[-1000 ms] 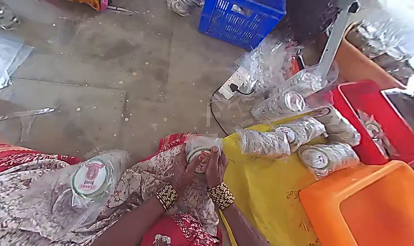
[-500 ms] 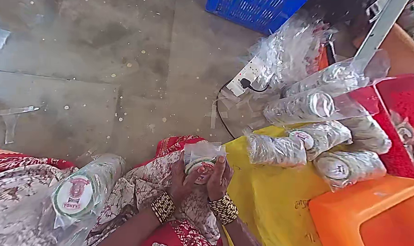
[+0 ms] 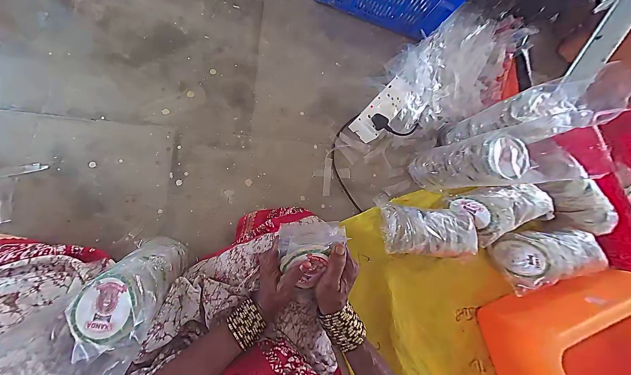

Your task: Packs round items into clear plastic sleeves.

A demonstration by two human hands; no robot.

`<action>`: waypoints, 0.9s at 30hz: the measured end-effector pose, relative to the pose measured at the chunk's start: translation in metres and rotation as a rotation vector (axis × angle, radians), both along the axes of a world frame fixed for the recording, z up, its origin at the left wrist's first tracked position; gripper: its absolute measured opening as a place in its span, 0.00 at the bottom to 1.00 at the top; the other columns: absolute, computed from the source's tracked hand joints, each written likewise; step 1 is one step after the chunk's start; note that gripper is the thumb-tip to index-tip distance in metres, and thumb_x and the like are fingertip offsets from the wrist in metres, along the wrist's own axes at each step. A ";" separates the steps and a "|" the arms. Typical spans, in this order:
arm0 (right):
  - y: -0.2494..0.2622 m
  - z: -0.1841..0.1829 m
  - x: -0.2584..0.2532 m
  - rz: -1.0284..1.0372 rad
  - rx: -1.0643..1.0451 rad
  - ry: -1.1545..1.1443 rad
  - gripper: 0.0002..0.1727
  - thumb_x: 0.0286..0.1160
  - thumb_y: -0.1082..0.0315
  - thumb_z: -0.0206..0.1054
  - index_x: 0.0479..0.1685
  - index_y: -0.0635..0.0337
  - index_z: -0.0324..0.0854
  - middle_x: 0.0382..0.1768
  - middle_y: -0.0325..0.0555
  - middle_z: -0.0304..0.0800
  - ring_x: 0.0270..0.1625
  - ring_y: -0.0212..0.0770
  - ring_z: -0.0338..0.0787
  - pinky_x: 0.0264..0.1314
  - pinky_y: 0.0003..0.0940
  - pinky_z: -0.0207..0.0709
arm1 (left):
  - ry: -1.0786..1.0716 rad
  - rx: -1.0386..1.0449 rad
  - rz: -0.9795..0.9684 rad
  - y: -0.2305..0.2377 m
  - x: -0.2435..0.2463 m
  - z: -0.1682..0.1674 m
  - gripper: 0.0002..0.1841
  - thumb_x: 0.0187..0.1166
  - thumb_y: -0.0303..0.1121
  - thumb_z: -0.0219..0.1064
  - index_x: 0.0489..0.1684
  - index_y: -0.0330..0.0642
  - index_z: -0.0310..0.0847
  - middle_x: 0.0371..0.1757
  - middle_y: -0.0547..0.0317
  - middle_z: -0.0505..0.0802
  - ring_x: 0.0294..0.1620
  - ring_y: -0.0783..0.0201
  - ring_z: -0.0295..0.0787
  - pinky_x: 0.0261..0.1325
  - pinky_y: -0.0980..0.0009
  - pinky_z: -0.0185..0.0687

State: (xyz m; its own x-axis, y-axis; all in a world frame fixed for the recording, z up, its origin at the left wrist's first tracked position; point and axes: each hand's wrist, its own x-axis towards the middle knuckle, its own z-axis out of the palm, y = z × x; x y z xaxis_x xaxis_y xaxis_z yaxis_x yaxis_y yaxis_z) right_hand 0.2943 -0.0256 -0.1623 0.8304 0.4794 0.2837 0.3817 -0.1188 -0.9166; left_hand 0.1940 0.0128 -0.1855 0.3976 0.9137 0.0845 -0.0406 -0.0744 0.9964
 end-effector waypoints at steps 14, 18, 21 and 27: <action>0.003 -0.005 -0.001 -0.067 -0.004 -0.081 0.31 0.92 0.54 0.45 0.33 0.70 0.87 0.25 0.36 0.89 0.36 0.13 0.88 0.46 0.12 0.81 | 0.154 -0.061 0.029 0.001 0.002 0.008 0.45 0.77 0.61 0.63 0.71 0.18 0.72 0.58 0.43 0.92 0.65 0.72 0.85 0.76 0.66 0.74; 0.000 0.011 -0.006 -0.091 -0.247 -0.177 0.36 0.92 0.52 0.40 0.60 0.81 0.82 0.43 0.61 0.95 0.47 0.38 0.95 0.55 0.33 0.85 | 0.157 -0.201 -0.021 0.004 0.002 0.023 0.42 0.75 0.55 0.64 0.76 0.22 0.69 0.63 0.42 0.90 0.66 0.69 0.86 0.76 0.68 0.76; -0.003 0.031 -0.001 0.061 -0.453 -0.346 0.34 0.87 0.53 0.46 0.78 0.75 0.70 0.69 0.64 0.85 0.66 0.55 0.90 0.63 0.51 0.85 | 0.115 -0.372 -0.050 0.010 0.002 0.037 0.36 0.79 0.47 0.64 0.80 0.28 0.67 0.68 0.42 0.88 0.69 0.65 0.85 0.77 0.66 0.76; -0.012 0.083 0.025 0.852 -0.839 -0.474 0.55 0.59 0.39 0.79 0.92 0.48 0.62 0.94 0.58 0.50 0.96 0.68 0.41 0.90 0.77 0.30 | 0.158 -0.502 -0.151 0.023 0.000 0.043 0.27 0.87 0.42 0.58 0.77 0.32 0.72 0.67 0.39 0.87 0.70 0.54 0.84 0.77 0.53 0.76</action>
State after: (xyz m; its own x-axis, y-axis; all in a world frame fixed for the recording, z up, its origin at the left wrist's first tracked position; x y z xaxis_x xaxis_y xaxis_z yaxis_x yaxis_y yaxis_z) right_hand 0.3191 -0.0378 -0.0794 0.0769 0.9807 -0.1797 0.8881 -0.1493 -0.4347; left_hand 0.1936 0.0355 -0.1423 0.5003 0.7578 -0.4188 0.1388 0.4073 0.9027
